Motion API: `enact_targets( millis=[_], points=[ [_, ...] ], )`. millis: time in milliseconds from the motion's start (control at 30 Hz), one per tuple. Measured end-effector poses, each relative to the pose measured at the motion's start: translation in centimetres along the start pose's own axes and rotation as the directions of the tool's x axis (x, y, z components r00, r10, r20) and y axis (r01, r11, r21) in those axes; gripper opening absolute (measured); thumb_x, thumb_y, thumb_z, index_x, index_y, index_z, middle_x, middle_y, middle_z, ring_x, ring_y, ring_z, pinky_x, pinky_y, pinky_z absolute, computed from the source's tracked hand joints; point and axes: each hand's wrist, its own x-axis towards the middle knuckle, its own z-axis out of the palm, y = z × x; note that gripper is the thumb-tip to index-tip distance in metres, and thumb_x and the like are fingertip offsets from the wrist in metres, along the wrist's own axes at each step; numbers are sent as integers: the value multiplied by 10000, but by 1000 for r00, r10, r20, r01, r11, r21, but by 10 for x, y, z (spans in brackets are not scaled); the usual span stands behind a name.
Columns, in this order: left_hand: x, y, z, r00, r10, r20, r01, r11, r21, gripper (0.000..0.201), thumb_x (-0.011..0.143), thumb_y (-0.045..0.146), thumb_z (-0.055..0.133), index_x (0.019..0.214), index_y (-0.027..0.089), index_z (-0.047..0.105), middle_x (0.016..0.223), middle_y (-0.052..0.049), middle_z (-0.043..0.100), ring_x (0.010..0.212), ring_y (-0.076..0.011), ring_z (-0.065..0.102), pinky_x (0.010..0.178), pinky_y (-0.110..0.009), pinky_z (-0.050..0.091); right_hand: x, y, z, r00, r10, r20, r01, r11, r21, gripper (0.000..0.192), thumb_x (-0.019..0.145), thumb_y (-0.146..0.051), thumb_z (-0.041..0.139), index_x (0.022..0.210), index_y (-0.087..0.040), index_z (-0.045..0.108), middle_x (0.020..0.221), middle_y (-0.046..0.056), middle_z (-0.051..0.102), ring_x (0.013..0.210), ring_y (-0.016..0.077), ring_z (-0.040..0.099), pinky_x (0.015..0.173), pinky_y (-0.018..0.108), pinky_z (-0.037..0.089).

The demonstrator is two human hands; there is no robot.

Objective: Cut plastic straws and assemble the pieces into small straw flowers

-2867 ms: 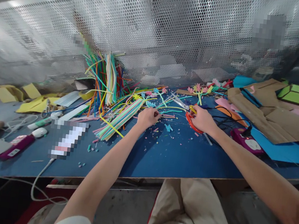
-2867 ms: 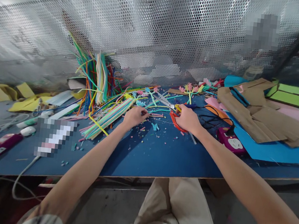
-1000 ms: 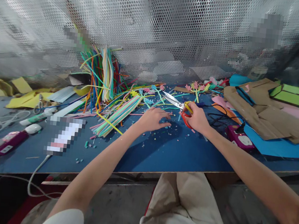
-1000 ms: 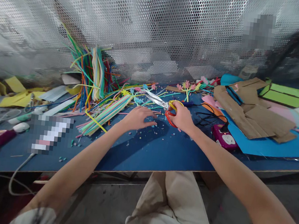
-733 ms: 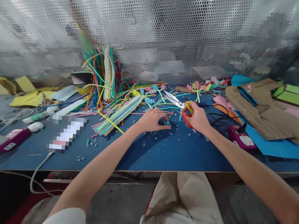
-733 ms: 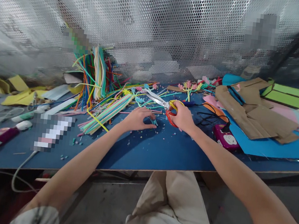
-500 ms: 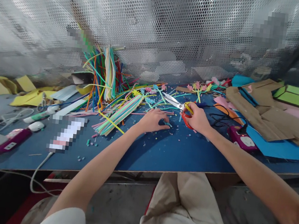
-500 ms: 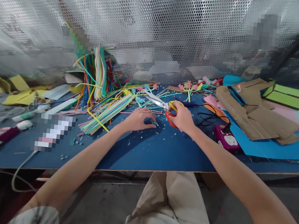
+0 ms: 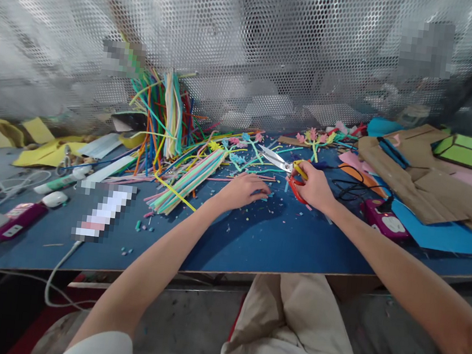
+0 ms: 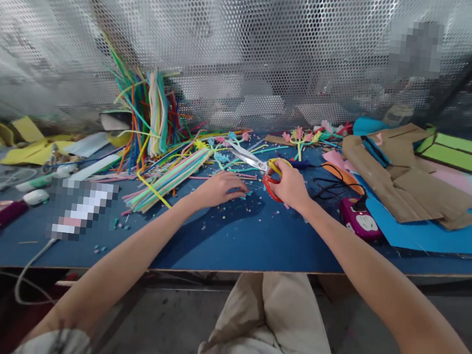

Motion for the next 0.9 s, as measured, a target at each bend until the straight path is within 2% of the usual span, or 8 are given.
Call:
enact_targets(
  millis=[167,300,400,467,567,700,833,900],
  points=[
    [-2,4,-1,1000,12,-3,-12,998,62,347,1044,318,385,1178,228,692,1145,-81,693,1131,-200,607,973,-338,428,0,-1,-1,1000,0,6,1,1000,-7,195,725,-238,692,902,-225,612,923,35,709,690,181,595,625,283,423],
    [-1,5,-1,997,-50,-56,52,998,34,353,1045,290,358,1129,194,687,1136,-92,682,1083,-204,615,956,-341,449,0,1,-1,1000,-3,-2,3,999,32,199,726,-260,711,889,-218,604,899,22,688,692,170,578,639,284,425],
    [2,7,1,965,-193,-178,166,974,-152,329,1035,322,392,1113,181,679,1093,-87,694,991,-190,638,891,-323,483,1,0,4,999,46,9,-47,973,227,266,730,-365,750,846,-207,570,821,12,634,689,160,549,640,286,435],
    [5,10,5,920,-323,-224,230,904,-360,312,1018,353,435,1099,176,679,1033,-74,712,904,-172,649,810,-294,503,1,-3,8,992,114,50,-124,910,395,344,723,-446,769,845,-212,549,753,-10,582,639,141,502,601,280,423],
    [9,17,14,882,-443,-160,254,733,-631,320,977,411,508,1093,167,680,947,-61,721,798,-152,649,719,-266,512,1,-9,15,979,190,68,-195,805,560,394,716,-493,780,868,-224,536,758,-18,575,635,136,503,600,279,427],
    [11,25,25,899,-436,-53,225,561,-796,371,909,451,622,1127,156,677,922,-59,722,774,-139,658,718,-257,523,0,-13,18,973,229,35,-196,734,650,397,711,-474,794,847,-225,516,775,-17,573,642,125,512,627,281,440],
    [11,27,29,933,-358,27,227,529,-818,370,879,478,657,1028,143,707,870,-52,716,708,-116,632,681,-241,518,0,-14,17,963,263,56,-232,705,671,443,689,-511,805,834,-230,495,744,-37,520,533,83,385,495,257,336],
    [11,27,28,933,-355,52,245,524,-816,365,875,487,657,967,138,710,875,-59,723,704,-115,636,647,-228,513,0,-13,17,961,267,76,-244,684,687,460,678,-526,810,842,-232,496,740,-43,514,509,73,347,473,259,304]
  ],
)
